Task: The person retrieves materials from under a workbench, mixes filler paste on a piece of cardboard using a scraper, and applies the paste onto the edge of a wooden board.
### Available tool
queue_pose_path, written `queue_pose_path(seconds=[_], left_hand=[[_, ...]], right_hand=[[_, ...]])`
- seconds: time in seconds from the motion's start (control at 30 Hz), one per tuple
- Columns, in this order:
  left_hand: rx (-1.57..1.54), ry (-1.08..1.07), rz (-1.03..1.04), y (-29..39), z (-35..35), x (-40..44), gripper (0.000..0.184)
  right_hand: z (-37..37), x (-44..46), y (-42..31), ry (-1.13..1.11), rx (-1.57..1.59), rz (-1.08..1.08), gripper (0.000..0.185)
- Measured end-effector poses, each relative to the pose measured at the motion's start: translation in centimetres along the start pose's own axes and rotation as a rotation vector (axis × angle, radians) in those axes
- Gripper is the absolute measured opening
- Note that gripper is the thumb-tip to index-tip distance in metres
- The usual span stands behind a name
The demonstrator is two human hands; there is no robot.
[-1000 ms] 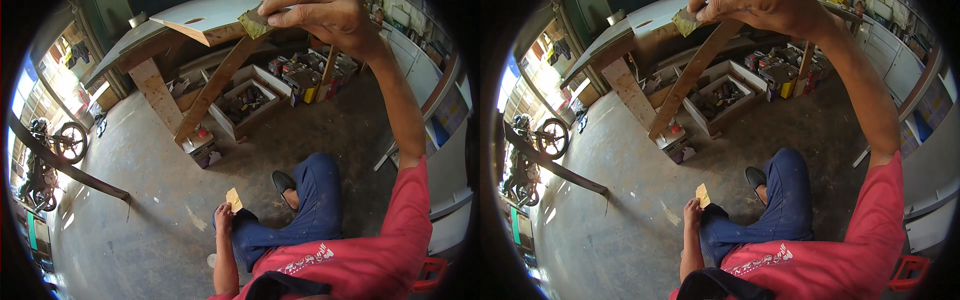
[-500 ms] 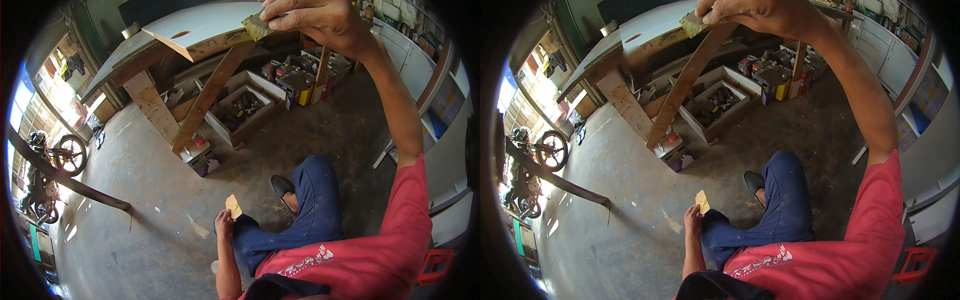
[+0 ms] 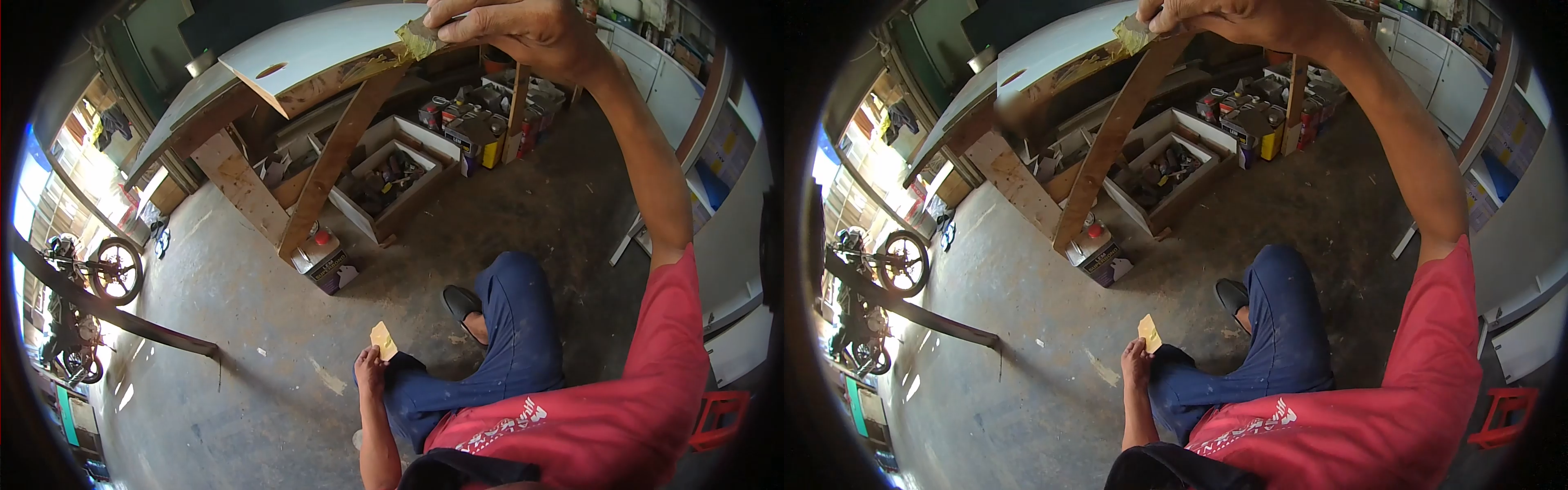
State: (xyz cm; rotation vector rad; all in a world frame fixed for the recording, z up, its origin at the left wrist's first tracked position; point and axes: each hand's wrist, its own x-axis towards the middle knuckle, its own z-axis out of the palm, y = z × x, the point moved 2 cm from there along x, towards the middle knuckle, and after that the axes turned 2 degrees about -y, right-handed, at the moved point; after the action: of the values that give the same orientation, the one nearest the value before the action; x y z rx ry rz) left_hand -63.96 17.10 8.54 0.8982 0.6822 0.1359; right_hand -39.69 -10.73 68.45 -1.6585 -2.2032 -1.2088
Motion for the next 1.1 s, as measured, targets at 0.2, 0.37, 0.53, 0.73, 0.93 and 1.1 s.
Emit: queue_pose_path(seconds=[0.2, 0.37, 0.53, 0.73, 0.93, 1.1], left_hand=[[0.004, 0.009, -0.003, 0.1, 0.4, -0.2, 0.021], [0.012, 0.033, 0.055, 0.4, 0.9, -0.1, 0.019], [-0.119, -0.246, 0.240, 11.8, 12.8, -6.2, 0.015], [-0.195, -0.468, 0.325, 20.9, 21.8, -12.0, 0.020], [-0.262, -0.516, 0.341, 21.3, 22.6, -12.2, 0.021], [-0.138, -0.355, 0.601, 23.0, 21.6, -12.6, 0.017]], right_hand=[[-0.8, -0.9, -0.5, 0.105, -0.025, 0.127, 0.010], [-0.2, -3.9, -6.2, 0.278, -0.148, 0.633, 0.016], [5.4, -5.4, -13.4, 0.503, 0.307, 0.888, 0.016], [11.9, -5.0, -19.2, 0.457, 0.274, 0.684, 0.027], [14.1, -5.6, -20.9, 0.352, 0.202, 0.642, 0.031], [13.1, -7.5, -20.6, 0.276, 0.267, 0.725, 0.034]])
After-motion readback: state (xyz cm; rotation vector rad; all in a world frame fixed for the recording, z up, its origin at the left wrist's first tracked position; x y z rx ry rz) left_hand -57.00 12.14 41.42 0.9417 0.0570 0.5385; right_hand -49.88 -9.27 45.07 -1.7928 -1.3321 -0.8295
